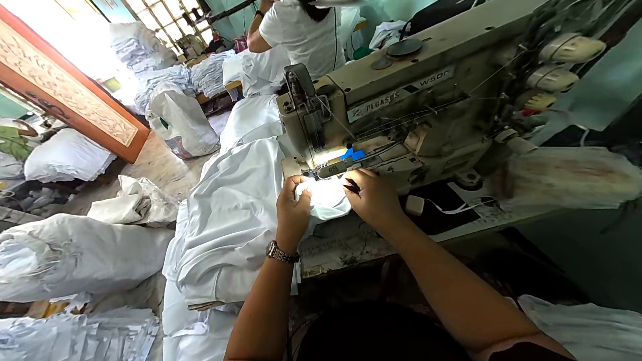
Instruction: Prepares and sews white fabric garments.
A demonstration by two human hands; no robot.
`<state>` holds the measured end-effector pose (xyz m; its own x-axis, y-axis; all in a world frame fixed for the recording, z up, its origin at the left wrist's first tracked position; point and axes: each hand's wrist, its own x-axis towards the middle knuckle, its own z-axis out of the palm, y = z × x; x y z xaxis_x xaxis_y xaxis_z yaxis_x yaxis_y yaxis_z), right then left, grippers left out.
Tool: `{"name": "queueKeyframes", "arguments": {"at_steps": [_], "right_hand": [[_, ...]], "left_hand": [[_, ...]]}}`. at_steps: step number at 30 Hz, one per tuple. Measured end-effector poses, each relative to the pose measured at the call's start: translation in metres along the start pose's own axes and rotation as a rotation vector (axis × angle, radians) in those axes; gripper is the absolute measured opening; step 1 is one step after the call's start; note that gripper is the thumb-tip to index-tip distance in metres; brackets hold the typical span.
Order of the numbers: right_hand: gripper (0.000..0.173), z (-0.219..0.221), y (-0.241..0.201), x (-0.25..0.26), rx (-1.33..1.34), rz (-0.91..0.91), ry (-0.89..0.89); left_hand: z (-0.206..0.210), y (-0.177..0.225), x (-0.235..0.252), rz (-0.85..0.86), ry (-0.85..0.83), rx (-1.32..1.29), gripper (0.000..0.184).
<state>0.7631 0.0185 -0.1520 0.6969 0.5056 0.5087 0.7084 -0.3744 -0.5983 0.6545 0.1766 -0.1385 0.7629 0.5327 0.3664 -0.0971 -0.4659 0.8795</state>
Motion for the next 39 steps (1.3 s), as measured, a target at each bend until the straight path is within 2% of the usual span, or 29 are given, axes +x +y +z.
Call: {"name": "queueKeyframes", "arguments": {"at_steps": [2, 4, 6, 8, 12, 15, 20, 39], "right_hand": [[0.02, -0.001, -0.002, -0.003, 0.036, 0.052, -0.005], [0.033, -0.004, -0.004, -0.008, 0.062, 0.078, 0.013], [0.041, -0.008, -0.007, -0.016, 0.099, 0.062, 0.066], [0.038, -0.008, -0.014, -0.027, 0.179, 0.001, 0.135], [0.032, 0.004, -0.028, -0.043, 0.325, -0.035, 0.075], [0.031, 0.02, -0.03, -0.045, 0.27, -0.031, 0.032], [0.03, 0.03, -0.029, -0.043, 0.185, -0.038, 0.062], [0.03, 0.035, -0.026, -0.042, 0.17, -0.077, 0.089]], "left_hand": [[0.001, 0.001, -0.002, 0.022, 0.005, 0.018, 0.021], [0.001, 0.002, -0.003, 0.036, 0.008, 0.047, 0.021], [0.001, 0.001, -0.004, 0.035, 0.015, 0.06, 0.02], [0.001, 0.001, -0.005, 0.03, 0.022, 0.064, 0.019], [0.003, 0.001, -0.006, 0.028, 0.031, 0.038, 0.019], [0.004, 0.001, -0.007, 0.028, 0.03, 0.024, 0.019], [0.005, 0.0, -0.009, 0.048, 0.039, 0.017, 0.018], [0.004, -0.001, -0.013, 0.115, 0.016, -0.01, 0.027]]}}
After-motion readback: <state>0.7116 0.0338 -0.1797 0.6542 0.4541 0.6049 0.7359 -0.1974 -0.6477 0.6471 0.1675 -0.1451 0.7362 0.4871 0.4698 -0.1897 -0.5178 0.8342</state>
